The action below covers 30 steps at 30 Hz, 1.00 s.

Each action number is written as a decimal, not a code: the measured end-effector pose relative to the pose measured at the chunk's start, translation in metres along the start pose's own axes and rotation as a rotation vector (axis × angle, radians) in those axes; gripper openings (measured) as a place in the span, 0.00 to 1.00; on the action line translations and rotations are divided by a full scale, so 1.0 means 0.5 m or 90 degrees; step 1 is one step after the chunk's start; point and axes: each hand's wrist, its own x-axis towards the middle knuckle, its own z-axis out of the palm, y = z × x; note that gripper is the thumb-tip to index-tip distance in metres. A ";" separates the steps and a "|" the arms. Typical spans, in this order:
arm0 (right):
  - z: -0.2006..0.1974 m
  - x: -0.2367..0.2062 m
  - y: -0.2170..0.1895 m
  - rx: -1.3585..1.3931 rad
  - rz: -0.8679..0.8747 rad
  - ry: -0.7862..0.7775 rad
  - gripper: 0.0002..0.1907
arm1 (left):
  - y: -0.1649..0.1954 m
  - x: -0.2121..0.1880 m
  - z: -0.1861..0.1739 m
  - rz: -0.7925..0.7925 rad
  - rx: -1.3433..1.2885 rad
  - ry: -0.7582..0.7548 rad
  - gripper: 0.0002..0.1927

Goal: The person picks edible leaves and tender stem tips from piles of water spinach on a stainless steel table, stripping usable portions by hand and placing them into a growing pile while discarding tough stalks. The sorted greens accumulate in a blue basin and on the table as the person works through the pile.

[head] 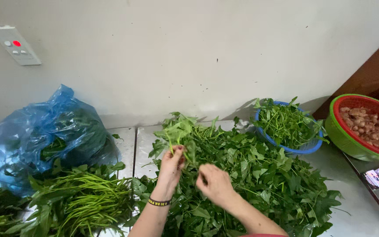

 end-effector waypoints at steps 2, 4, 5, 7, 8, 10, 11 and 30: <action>-0.001 -0.038 0.011 -0.015 -0.065 -0.053 0.07 | 0.026 0.006 -0.007 0.011 0.037 0.010 0.06; -0.008 -0.049 0.034 0.002 -0.086 -0.132 0.08 | 0.043 0.008 -0.010 0.021 0.072 -0.003 0.06; -0.011 -0.041 0.050 0.026 -0.072 -0.185 0.10 | 0.046 0.006 -0.012 0.022 0.088 -0.022 0.07; -0.008 -0.022 0.076 0.158 -0.030 -0.164 0.14 | 0.036 -0.006 -0.011 -0.008 0.124 -0.053 0.08; -0.005 -0.001 0.093 0.259 -0.009 -0.089 0.16 | 0.021 -0.011 -0.005 -0.030 0.141 -0.066 0.08; 0.015 0.055 0.116 0.421 0.181 -0.131 0.19 | -0.007 -0.019 0.003 -0.070 0.153 -0.084 0.07; 0.028 0.073 0.123 0.554 0.201 -0.098 0.15 | -0.022 -0.020 0.009 -0.086 0.147 -0.090 0.07; -0.023 0.019 0.355 0.017 0.130 -0.475 0.12 | 0.068 -0.003 -0.002 0.114 -0.054 0.051 0.05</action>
